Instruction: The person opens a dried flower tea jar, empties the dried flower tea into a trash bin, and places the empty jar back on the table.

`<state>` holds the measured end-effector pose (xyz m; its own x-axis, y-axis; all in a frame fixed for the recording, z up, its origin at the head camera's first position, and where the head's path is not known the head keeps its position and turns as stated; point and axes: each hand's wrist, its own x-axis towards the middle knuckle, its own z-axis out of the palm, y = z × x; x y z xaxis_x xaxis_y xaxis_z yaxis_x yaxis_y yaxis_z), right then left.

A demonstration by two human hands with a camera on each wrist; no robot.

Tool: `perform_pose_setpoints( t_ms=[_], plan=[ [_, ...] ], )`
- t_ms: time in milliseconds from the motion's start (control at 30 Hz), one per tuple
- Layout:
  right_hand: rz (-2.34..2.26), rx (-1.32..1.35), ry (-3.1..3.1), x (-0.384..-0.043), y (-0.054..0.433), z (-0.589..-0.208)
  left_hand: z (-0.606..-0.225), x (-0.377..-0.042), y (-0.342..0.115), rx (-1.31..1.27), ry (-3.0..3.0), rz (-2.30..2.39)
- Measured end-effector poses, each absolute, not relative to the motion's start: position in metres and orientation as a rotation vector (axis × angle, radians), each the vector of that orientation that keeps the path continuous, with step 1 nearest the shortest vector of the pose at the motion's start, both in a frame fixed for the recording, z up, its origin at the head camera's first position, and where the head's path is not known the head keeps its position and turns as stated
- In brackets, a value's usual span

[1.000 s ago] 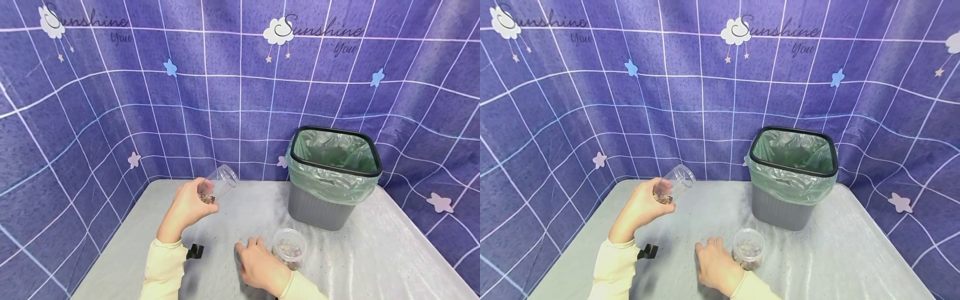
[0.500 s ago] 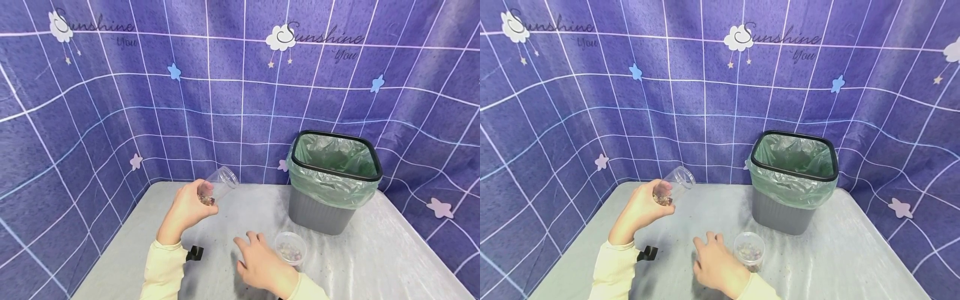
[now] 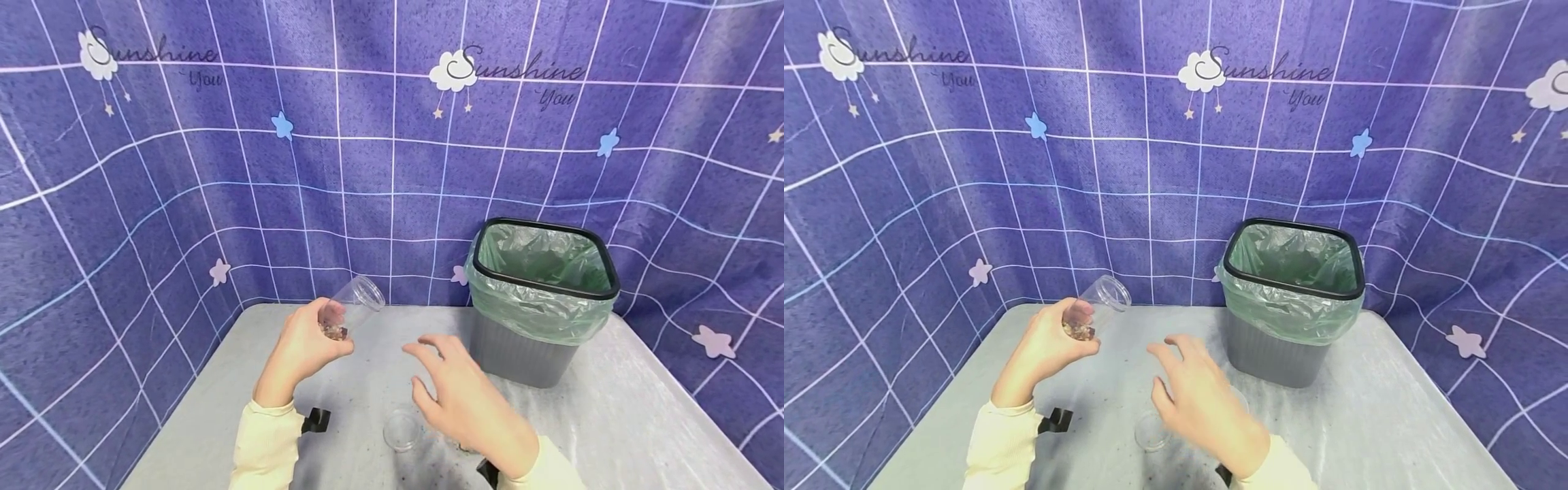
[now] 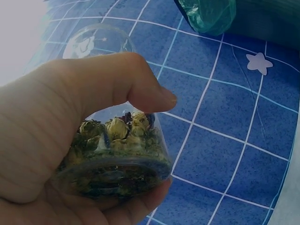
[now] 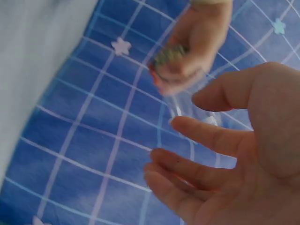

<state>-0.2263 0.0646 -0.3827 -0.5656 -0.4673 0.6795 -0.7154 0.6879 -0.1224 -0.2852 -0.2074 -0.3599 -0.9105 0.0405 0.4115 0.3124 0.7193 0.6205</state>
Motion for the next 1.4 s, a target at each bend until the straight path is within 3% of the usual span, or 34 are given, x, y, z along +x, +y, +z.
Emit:
perform_pose_setpoints(
  t_ms=[333, 567, 900, 1133, 1400],
  plan=[
    [0.59, 0.856, -2.09, -0.227, 0.119, -0.326, -0.359, -0.285, -0.209, -0.263, -2.537, -1.015],
    [0.498, 0.783, -1.97, -0.24, 0.177, -0.308, -0.359, -0.285, -0.208, -0.258, -2.534, -1.023],
    [0.315, 0.58, -2.146, -0.261, 0.247, -0.315, -0.359, -0.285, -0.207, -0.255, -2.539, -1.034],
    [0.264, 0.537, -2.181, -0.27, 0.262, -0.324, -0.361, -0.287, -0.205, -0.254, -2.54, -1.013],
    [0.263, 0.677, -2.109, -0.284, 0.269, -0.334, -0.361, -0.288, -0.204, -0.255, -2.525, -1.028]
  ],
)
